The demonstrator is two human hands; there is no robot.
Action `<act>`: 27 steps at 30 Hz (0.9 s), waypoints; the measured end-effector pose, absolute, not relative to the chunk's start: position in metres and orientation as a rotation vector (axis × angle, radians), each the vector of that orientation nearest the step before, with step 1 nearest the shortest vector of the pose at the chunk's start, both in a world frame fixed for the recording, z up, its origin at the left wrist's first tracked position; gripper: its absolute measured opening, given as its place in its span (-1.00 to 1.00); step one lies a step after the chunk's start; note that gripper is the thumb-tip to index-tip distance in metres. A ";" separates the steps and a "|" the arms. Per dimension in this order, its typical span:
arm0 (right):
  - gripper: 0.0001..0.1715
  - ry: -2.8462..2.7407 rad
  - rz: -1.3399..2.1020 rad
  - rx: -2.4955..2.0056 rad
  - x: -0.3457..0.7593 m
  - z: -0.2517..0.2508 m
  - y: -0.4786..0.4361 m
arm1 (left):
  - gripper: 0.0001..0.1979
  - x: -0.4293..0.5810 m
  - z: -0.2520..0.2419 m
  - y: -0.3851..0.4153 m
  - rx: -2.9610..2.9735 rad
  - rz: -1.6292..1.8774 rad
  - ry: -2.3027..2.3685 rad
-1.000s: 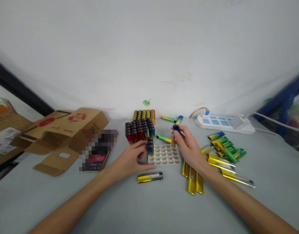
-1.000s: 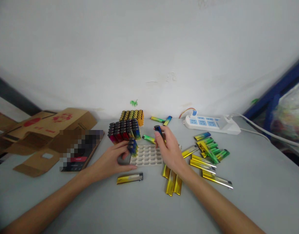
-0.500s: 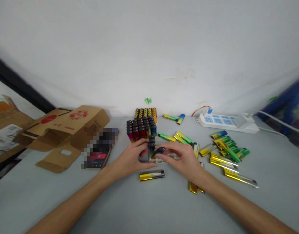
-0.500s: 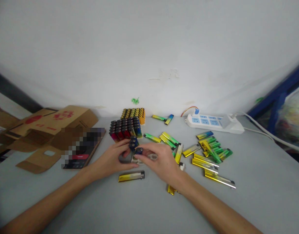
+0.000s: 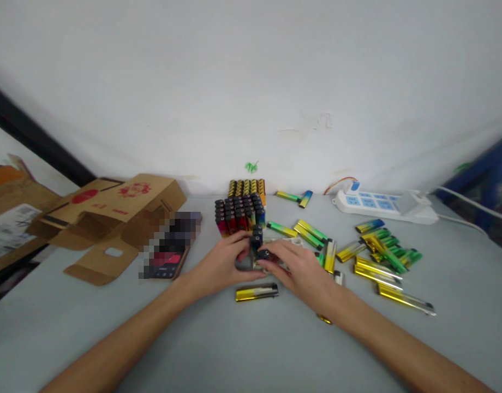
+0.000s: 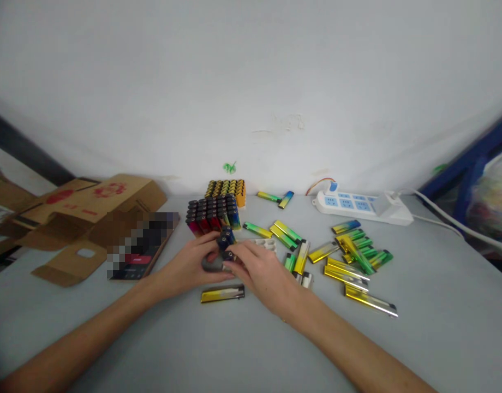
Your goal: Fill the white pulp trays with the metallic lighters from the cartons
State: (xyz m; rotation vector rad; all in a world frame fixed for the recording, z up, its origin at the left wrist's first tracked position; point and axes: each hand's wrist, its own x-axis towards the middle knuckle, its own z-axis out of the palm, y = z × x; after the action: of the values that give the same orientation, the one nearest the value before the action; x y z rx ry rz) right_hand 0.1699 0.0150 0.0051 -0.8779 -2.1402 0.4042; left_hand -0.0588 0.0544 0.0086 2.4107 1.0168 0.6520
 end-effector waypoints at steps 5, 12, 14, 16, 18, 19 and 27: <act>-0.73 -2.022 0.515 -0.986 0.163 -0.002 0.017 | -0.49 -0.059 0.009 0.055 2.418 0.664 1.006; -0.87 -2.117 0.366 -1.033 0.162 -0.003 0.017 | -0.57 -0.059 0.007 0.056 2.421 0.662 0.985; -0.76 -2.148 0.244 -1.032 0.167 0.003 0.016 | -0.57 -0.059 0.007 0.056 2.423 0.641 0.993; -0.68 -2.170 0.153 -1.058 0.177 0.012 0.019 | -0.52 -0.060 0.008 0.056 2.428 0.624 1.013; -0.67 -2.199 0.066 -1.143 0.193 0.023 0.026 | -0.48 -0.061 0.009 0.056 2.433 0.619 1.030; -0.67 -2.206 0.010 -1.216 0.204 0.028 0.031 | -0.47 -0.061 0.009 0.056 2.436 0.616 1.032; -0.65 -2.287 -0.176 -1.761 0.352 0.039 0.072 | -0.52 -0.063 0.007 0.056 2.447 0.605 1.041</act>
State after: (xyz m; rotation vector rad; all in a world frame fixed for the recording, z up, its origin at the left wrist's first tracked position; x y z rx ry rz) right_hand 0.3521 0.0718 0.0386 -1.7610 -2.2866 -0.1756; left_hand -0.0629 0.0561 0.0069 2.4470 1.0406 0.6052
